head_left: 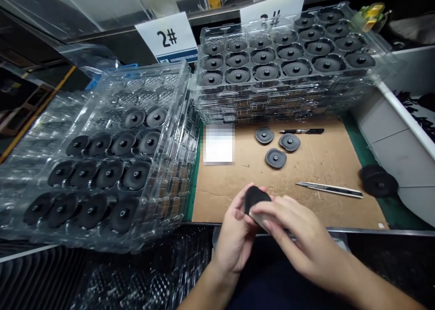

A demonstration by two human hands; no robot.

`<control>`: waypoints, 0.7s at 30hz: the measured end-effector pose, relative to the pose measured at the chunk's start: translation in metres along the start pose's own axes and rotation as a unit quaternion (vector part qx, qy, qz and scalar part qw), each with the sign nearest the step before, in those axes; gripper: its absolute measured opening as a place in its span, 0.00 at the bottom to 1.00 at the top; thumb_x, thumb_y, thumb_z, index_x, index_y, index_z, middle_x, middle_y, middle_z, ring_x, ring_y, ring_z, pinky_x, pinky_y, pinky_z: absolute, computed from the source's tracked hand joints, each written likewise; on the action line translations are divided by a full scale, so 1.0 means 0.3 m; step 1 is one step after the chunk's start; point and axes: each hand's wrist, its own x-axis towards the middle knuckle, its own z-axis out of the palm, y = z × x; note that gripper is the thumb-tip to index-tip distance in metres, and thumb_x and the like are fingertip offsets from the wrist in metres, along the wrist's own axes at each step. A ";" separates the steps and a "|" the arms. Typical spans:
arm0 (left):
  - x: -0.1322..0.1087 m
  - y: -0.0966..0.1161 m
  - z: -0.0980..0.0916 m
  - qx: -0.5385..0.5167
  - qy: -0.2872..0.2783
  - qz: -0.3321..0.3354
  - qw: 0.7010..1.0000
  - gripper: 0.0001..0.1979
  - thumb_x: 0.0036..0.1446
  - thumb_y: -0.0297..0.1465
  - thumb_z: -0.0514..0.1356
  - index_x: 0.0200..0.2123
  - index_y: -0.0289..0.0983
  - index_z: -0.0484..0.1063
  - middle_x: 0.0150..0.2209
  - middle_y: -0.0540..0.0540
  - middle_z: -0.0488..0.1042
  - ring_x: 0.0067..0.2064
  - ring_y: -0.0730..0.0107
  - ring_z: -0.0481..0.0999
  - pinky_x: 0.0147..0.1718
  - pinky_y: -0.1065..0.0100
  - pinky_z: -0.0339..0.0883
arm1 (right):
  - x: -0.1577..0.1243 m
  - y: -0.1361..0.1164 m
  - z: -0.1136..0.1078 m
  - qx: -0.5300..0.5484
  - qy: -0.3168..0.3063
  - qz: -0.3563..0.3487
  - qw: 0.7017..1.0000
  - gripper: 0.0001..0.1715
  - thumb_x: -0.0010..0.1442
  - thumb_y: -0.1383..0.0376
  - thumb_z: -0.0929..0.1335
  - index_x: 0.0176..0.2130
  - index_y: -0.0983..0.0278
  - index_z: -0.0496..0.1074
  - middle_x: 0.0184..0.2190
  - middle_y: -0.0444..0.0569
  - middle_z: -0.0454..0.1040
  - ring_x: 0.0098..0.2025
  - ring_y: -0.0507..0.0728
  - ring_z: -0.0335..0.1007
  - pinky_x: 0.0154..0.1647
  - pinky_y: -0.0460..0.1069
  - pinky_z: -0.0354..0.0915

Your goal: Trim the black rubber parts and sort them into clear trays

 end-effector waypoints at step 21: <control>-0.016 0.042 0.064 0.032 -0.061 0.008 0.998 0.33 0.37 0.36 0.72 0.51 0.42 0.71 0.50 0.44 0.74 0.50 0.59 0.74 0.51 0.64 0.66 | -0.082 0.013 -0.082 -0.059 0.061 -0.026 0.996 0.17 0.60 0.76 0.61 0.48 0.69 0.67 0.31 0.49 0.70 0.32 0.52 0.61 0.35 0.49 0.56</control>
